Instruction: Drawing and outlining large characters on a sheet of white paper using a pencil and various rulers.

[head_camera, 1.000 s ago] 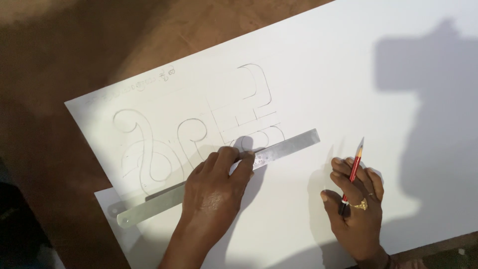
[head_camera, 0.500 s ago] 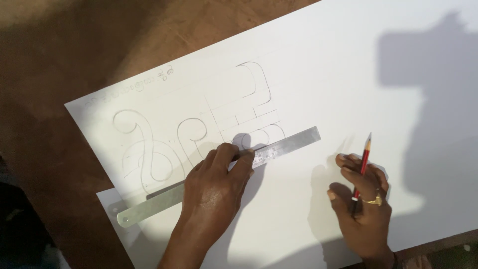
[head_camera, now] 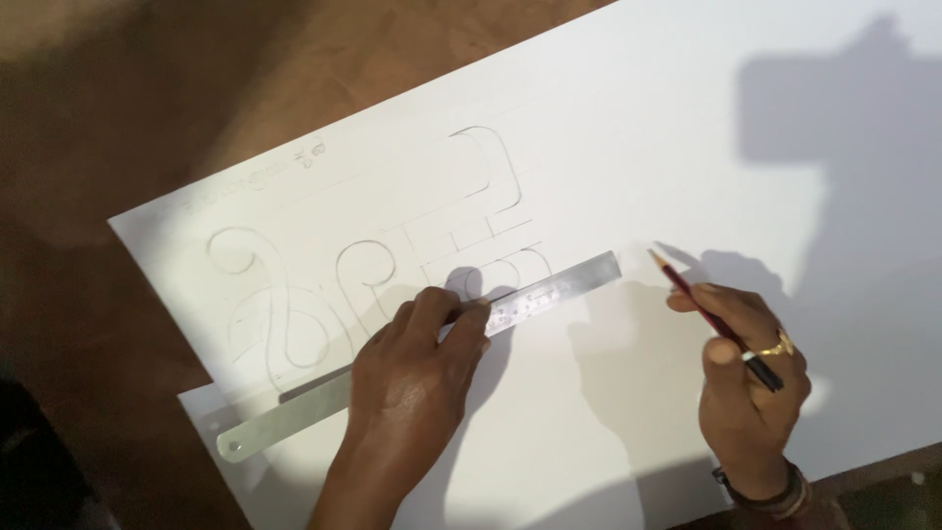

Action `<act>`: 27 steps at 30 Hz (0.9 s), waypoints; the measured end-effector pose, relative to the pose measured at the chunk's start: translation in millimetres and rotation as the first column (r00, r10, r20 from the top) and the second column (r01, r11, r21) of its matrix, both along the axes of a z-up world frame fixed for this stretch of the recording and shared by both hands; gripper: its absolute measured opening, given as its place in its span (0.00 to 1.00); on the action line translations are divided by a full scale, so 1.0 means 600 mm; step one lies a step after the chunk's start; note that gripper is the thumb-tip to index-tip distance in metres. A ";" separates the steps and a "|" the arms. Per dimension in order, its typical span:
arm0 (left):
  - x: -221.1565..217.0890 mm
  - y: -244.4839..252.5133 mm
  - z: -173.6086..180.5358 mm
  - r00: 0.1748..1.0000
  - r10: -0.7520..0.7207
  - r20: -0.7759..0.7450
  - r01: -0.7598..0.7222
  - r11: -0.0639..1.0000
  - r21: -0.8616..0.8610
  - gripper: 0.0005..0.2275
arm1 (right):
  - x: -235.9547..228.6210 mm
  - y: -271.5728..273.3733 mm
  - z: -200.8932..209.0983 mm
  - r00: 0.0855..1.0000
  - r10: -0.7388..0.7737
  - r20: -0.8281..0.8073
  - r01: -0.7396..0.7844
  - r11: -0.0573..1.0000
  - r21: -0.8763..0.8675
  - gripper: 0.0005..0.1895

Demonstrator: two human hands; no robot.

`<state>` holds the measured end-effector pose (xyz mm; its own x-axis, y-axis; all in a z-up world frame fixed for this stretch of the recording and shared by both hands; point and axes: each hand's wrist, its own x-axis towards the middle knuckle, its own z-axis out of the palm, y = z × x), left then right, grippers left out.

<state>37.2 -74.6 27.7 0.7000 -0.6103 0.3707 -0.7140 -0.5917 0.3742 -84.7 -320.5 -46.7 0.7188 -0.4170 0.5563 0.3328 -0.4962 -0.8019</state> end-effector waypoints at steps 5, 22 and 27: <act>0.000 -0.002 -0.001 1.000 0.010 -0.004 -0.010 1.000 0.022 0.09 | 0.001 -0.006 -0.002 0.996 0.006 -0.089 0.000 0.998 0.059 0.17; -0.001 -0.006 -0.001 1.000 0.007 -0.023 -0.006 0.999 0.031 0.11 | 0.003 0.003 0.028 0.977 -0.096 -0.188 0.053 0.974 -0.220 0.15; -0.015 0.005 -0.048 0.998 0.053 0.031 -0.053 0.998 -0.021 0.11 | 0.010 -0.008 0.003 0.979 -0.117 -0.166 0.125 0.991 0.039 0.15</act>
<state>28.1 -71.6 -1.1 0.7190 -0.5649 0.4049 -0.6935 -0.6215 0.3643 -78.9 -325.4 -45.1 0.7409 -0.5299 0.4126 0.1355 -0.4838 -0.8646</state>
